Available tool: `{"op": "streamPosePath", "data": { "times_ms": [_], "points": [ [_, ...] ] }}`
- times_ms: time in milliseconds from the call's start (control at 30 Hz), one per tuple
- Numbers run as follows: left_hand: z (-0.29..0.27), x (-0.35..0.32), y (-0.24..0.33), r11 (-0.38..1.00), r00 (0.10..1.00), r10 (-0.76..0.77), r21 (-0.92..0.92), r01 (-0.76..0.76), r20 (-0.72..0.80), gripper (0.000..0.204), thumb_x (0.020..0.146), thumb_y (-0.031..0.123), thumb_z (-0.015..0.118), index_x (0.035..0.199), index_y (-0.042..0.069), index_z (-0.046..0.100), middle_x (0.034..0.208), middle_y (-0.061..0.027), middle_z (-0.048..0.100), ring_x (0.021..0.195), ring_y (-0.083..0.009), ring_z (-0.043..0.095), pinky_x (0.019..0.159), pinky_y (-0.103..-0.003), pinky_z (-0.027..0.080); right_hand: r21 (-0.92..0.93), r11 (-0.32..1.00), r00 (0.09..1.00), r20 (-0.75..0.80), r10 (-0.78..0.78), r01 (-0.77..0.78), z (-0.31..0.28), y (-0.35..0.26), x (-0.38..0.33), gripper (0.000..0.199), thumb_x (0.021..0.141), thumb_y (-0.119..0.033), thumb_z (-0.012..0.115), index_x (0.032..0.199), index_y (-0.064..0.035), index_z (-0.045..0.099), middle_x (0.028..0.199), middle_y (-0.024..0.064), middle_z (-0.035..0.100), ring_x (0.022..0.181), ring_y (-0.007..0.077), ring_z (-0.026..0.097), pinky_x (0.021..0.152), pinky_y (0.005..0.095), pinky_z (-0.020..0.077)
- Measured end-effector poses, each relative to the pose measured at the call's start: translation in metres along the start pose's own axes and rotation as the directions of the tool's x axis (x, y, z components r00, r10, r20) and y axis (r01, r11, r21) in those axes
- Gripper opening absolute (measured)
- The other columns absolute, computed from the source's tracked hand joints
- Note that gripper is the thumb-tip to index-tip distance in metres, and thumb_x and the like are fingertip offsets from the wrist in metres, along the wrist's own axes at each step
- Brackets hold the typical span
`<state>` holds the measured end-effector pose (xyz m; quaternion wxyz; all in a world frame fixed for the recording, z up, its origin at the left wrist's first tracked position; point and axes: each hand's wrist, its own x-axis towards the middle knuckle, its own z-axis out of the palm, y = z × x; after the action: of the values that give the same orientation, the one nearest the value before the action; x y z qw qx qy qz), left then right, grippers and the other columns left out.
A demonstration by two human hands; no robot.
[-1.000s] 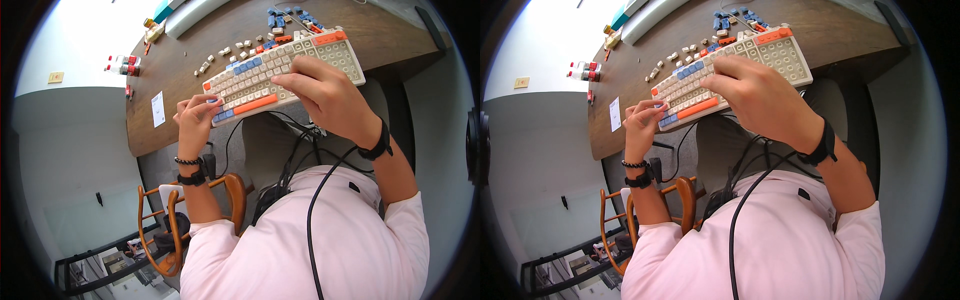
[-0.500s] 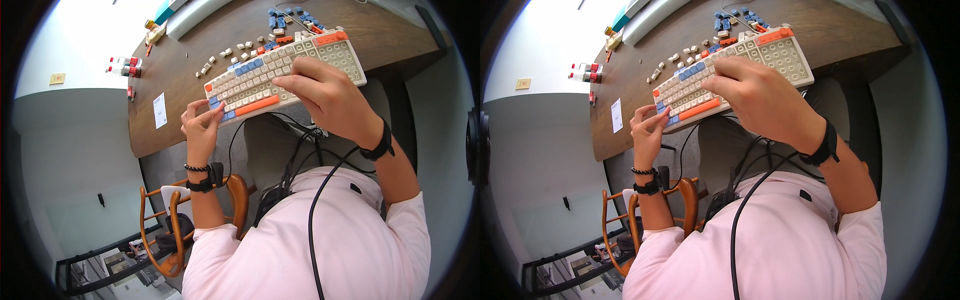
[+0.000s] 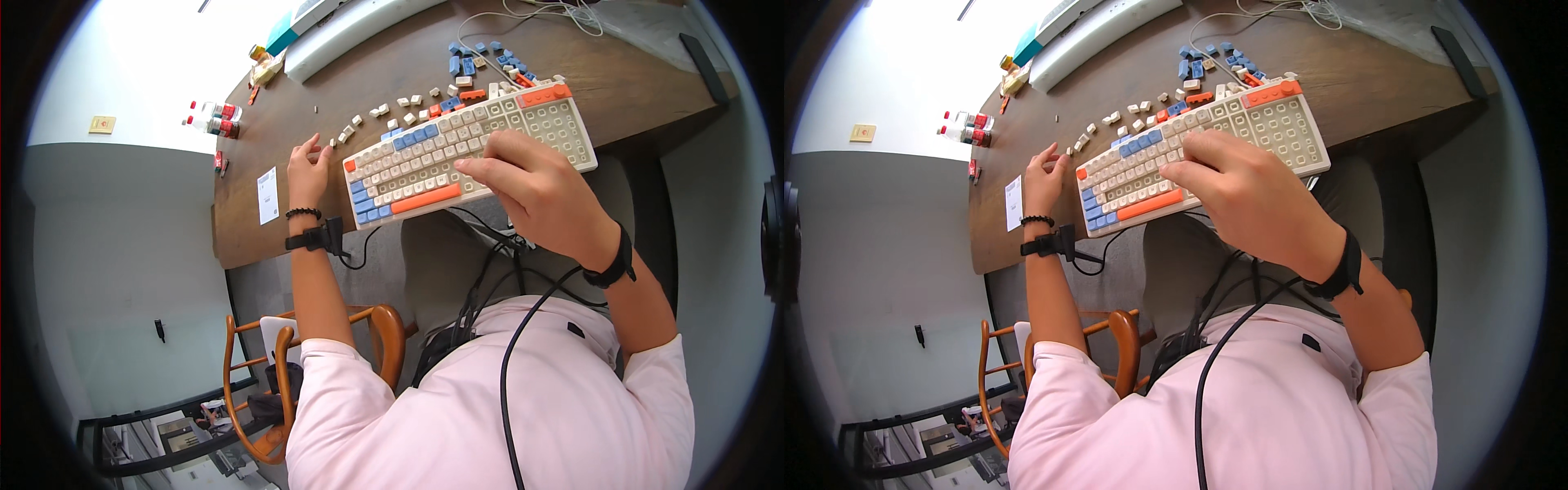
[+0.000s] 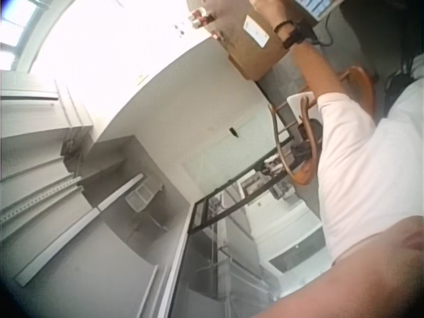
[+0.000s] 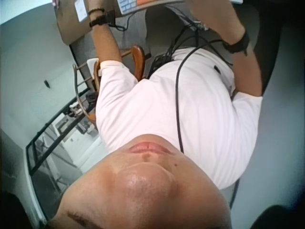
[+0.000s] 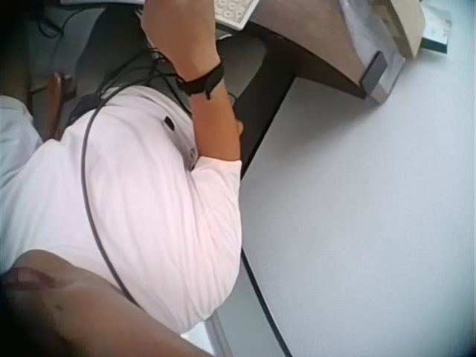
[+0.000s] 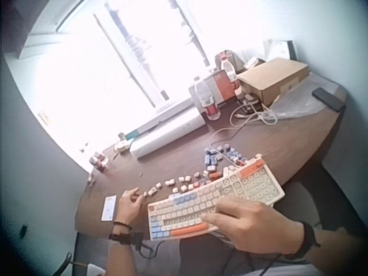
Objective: The person is placing keycaps onto a keyboard base by hand. They pick up various keycaps from the wooden desk and press them onto the switches of the keyboard.
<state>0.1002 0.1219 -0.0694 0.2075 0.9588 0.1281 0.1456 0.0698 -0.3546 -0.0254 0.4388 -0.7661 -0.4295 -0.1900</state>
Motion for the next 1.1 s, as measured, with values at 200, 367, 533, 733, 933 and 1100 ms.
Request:
{"op": "streamPosePath", "data": {
  "times_ms": [200,367,533,733,933,1100],
  "points": [
    [0.022,0.005,0.002,0.995,0.998,0.061,-0.077,-0.063,-0.029,0.046,0.108,0.022,0.091,0.151,0.007,0.084,0.135,-0.0150,0.078,0.103,-0.0253,0.084,0.094,-0.041,0.068,-0.012,1.000,1.000,-0.006,0.005,-0.005,-0.004,0.003,0.000,0.034,0.093,0.008,0.077,0.126,0.0028,0.084,0.111,0.0152,0.072,0.103,0.0357,0.076,0.091,0.0468,0.0644],
    [0.023,0.000,-0.006,0.991,0.997,0.062,-0.119,-0.067,-0.050,0.025,0.109,0.016,0.087,0.131,0.004,0.091,0.131,-0.0135,0.079,0.103,-0.0240,0.084,0.094,-0.040,0.068,0.003,1.000,1.000,-0.009,-0.003,0.003,-0.003,0.000,0.001,0.036,0.092,0.009,0.077,0.126,0.0026,0.084,0.111,0.0150,0.072,0.103,0.0360,0.076,0.092,0.0469,0.0645],
    [-0.001,-0.044,0.027,0.947,0.994,-0.050,-0.321,0.017,-0.094,0.026,0.106,0.007,0.088,0.132,0.005,0.090,0.120,-0.0092,0.080,0.101,-0.0195,0.085,0.090,-0.036,0.068,0.015,1.000,1.000,0.013,0.019,-0.020,-0.005,0.000,0.001,0.037,0.092,0.010,0.078,0.127,0.0021,0.084,0.110,0.0154,0.071,0.102,0.0370,0.076,0.092,0.0478,0.0641],
    [-0.026,-0.097,0.105,0.955,0.981,0.072,-0.270,-0.119,-0.180,0.034,0.101,-0.001,0.092,0.134,0.004,0.089,0.117,-0.0035,0.077,0.098,-0.0128,0.080,0.091,-0.029,0.066,0.030,0.999,0.999,0.031,0.019,-0.020,0.001,0.003,-0.002,0.037,0.094,0.010,0.077,0.129,0.0007,0.084,0.110,0.0154,0.072,0.102,0.0380,0.076,0.091,0.0492,0.0636],
    [-0.036,-0.111,0.128,0.924,0.981,0.177,-0.330,-0.195,-0.083,0.028,0.100,-0.005,0.091,0.128,0.000,0.089,0.119,-0.0063,0.078,0.099,-0.0137,0.080,0.092,-0.029,0.066,0.044,0.999,0.998,0.061,0.005,-0.008,0.005,-0.003,0.000,0.039,0.095,0.010,0.078,0.132,-0.0006,0.084,0.110,0.0155,0.072,0.102,0.0380,0.075,0.091,0.0490,0.0633],
    [-0.039,-0.111,0.119,0.897,0.982,0.190,-0.407,-0.174,-0.001,0.028,0.102,-0.006,0.089,0.129,-0.001,0.090,0.123,-0.0062,0.078,0.104,-0.0135,0.079,0.095,-0.029,0.066,0.043,0.999,0.998,0.064,0.010,-0.013,0.005,-0.001,-0.002,0.037,0.096,0.009,0.079,0.132,-0.0013,0.084,0.111,0.0148,0.072,0.102,0.0371,0.075,0.091,0.0483,0.0634]
  ]
}}
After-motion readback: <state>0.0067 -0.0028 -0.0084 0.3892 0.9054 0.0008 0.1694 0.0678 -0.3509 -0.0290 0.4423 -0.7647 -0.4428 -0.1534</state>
